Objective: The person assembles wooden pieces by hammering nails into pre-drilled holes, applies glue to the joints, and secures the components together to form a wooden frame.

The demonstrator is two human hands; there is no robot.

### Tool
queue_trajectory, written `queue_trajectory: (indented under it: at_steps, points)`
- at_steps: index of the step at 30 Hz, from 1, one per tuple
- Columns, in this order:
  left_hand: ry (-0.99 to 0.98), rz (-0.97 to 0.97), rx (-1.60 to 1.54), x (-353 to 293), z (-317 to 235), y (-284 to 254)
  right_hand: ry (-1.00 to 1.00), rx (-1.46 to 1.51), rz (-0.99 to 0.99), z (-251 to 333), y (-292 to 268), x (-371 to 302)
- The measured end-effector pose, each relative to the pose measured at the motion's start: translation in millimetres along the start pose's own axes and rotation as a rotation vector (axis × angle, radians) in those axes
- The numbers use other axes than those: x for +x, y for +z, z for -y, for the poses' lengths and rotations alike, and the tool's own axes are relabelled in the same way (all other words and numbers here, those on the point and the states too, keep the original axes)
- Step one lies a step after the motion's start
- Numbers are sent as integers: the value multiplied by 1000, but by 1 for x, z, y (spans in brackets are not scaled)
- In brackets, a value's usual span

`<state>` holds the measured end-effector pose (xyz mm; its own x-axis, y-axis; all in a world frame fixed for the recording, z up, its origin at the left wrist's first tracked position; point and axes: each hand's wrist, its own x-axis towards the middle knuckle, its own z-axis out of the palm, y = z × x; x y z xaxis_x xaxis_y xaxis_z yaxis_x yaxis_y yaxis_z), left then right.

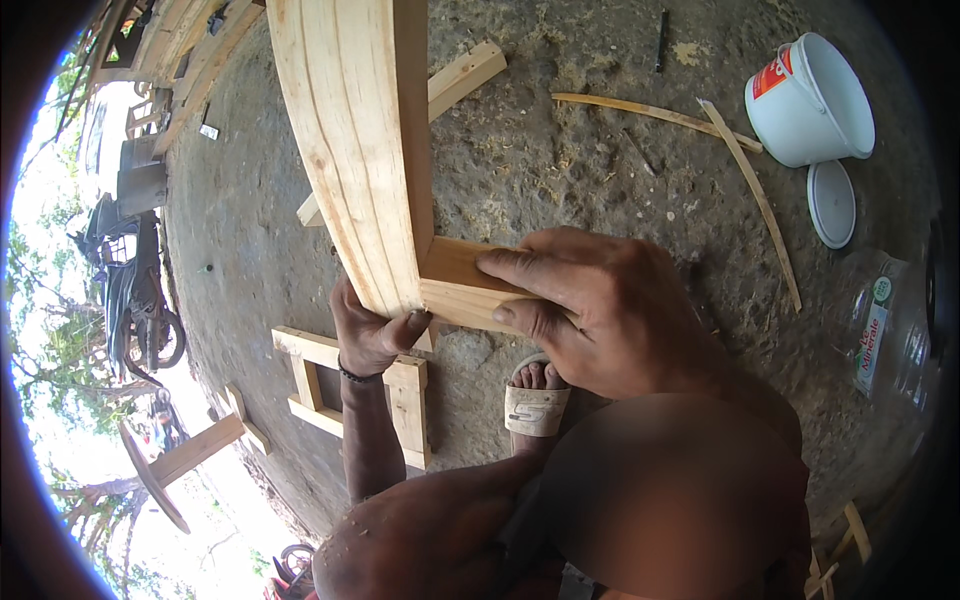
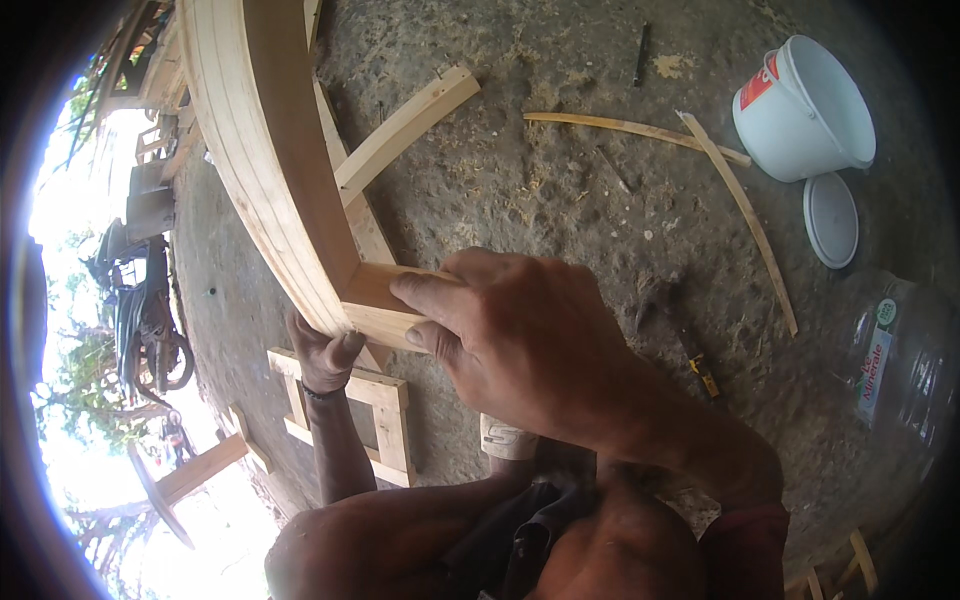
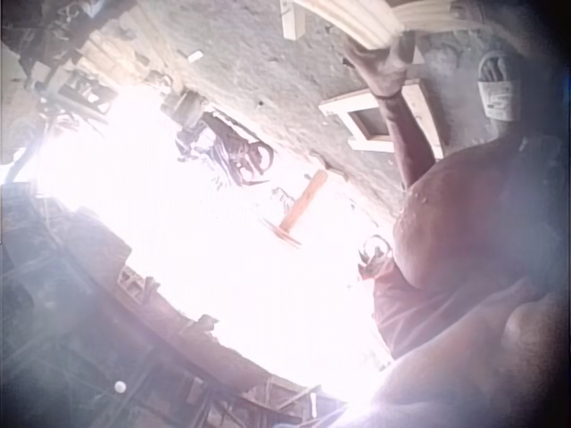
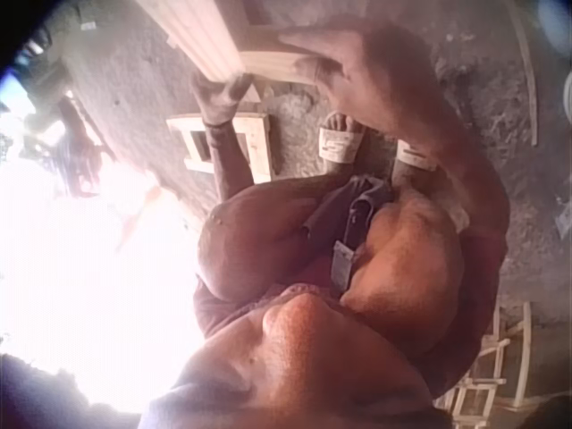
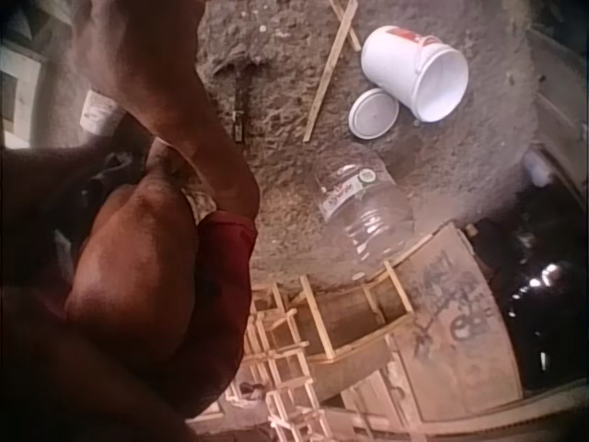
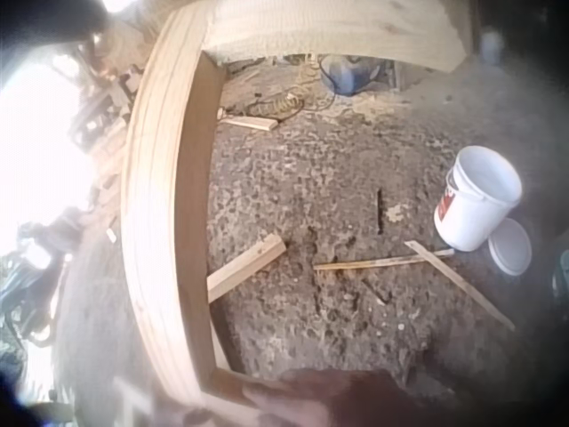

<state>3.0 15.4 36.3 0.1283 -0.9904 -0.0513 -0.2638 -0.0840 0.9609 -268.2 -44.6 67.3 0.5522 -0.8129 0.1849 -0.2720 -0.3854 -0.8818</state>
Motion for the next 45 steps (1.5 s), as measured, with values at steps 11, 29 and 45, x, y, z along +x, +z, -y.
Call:
queue_trajectory:
  at_steps: [11, 29, 45]
  points:
    - [20, -3, 2, 0, 1, 2, -14, 25, -15, -3, 1, 0]
    - [9, 21, -32, 1, -10, 3, -13, 43, 11, -2, 3, -1]
    - [-10, 40, 43, 9, -33, -7, -156, 139, -69, -21, 15, 12]
